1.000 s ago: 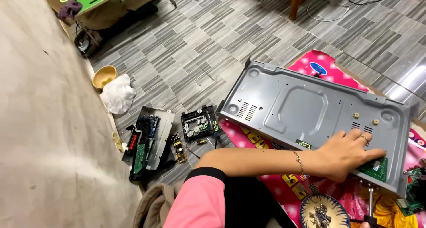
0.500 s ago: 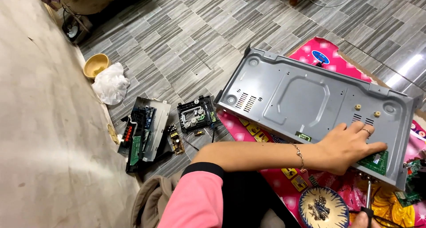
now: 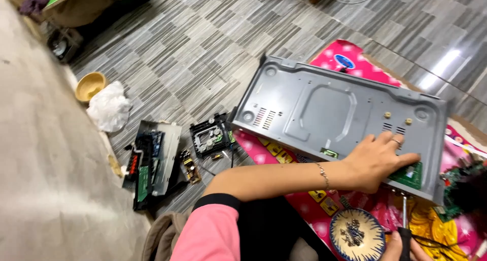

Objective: Repairing an electronic device by using a screwdriver to remove or secure components on a circuit board.

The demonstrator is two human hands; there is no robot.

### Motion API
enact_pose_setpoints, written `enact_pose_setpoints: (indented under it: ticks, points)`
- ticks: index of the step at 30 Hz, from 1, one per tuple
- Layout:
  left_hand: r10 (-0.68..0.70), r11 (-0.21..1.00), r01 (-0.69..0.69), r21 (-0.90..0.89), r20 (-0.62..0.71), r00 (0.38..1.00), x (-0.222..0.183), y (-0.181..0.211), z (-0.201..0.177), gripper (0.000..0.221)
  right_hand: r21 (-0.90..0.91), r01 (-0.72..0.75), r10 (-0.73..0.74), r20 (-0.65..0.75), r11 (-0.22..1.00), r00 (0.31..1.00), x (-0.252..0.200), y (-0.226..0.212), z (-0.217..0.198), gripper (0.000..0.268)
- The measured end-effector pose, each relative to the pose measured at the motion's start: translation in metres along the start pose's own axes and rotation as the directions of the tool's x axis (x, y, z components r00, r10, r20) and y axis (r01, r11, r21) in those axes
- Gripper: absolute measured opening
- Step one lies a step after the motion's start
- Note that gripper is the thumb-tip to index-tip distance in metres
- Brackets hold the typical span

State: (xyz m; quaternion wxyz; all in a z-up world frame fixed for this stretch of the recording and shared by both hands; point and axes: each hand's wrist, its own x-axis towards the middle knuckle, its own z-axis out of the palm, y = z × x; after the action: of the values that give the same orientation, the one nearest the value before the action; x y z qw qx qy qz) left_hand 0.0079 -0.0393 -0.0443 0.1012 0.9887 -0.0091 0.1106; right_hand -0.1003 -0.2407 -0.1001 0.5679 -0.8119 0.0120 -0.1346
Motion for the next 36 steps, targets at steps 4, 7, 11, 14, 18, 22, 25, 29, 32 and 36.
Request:
enact_pose_setpoints:
  ticks: [4,7,11,14,18,22,25,29,32,36]
  points:
    - [0.02,1.0,-0.02,0.023,0.004,1.0,-0.001,0.0,-0.005,0.114,-0.02,0.09,-0.091,-0.005,0.996,0.996,0.01,0.049,-0.008,0.032]
    - [0.036,0.999,-0.037,0.022,0.018,0.999,-0.002,0.0,-0.009,0.109,-0.049,0.012,-0.011,0.012,0.999,1.0,0.008,0.034,-0.01,0.025]
    - [0.03,0.999,-0.03,-0.022,-0.009,1.0,-0.002,0.003,-0.015,0.114,-0.042,-0.023,0.024,0.029,0.999,0.999,0.01,0.024,-0.014,0.022]
    - [0.015,1.0,-0.014,-0.027,0.016,1.0,-0.002,0.003,-0.02,0.122,-0.07,-0.037,0.039,0.037,0.997,0.999,0.009,-0.006,-0.013,0.02]
    - [0.023,0.998,-0.021,-0.057,0.046,0.999,-0.001,0.004,-0.029,0.112,-0.119,0.112,-0.112,0.013,0.987,0.994,0.01,-0.026,-0.015,0.035]
    - [0.036,0.999,-0.033,-0.041,0.065,0.997,0.0,0.003,-0.021,0.115,-0.143,0.051,-0.043,0.057,0.988,0.997,0.012,-0.043,-0.021,0.028]
    - [0.067,0.998,-0.067,0.014,0.008,0.998,0.001,0.003,-0.017,0.11,-0.081,0.052,-0.048,0.047,0.995,0.998,0.015,-0.045,-0.021,0.024]
    - [0.056,0.998,-0.056,-0.025,0.026,0.998,0.002,0.003,-0.022,0.103,-0.205,0.033,-0.021,0.062,0.978,0.998,0.019,-0.053,-0.024,0.021]
    - [0.051,0.998,-0.05,-0.041,0.017,0.999,0.002,0.004,-0.023,0.101,-0.261,0.06,-0.036,0.095,0.963,0.995,0.021,-0.055,-0.026,0.018]
    - [0.061,0.998,-0.061,-0.026,0.03,0.998,0.002,0.007,-0.028,0.103,-0.335,0.052,0.006,0.169,0.941,0.986,0.022,-0.052,-0.029,0.018]
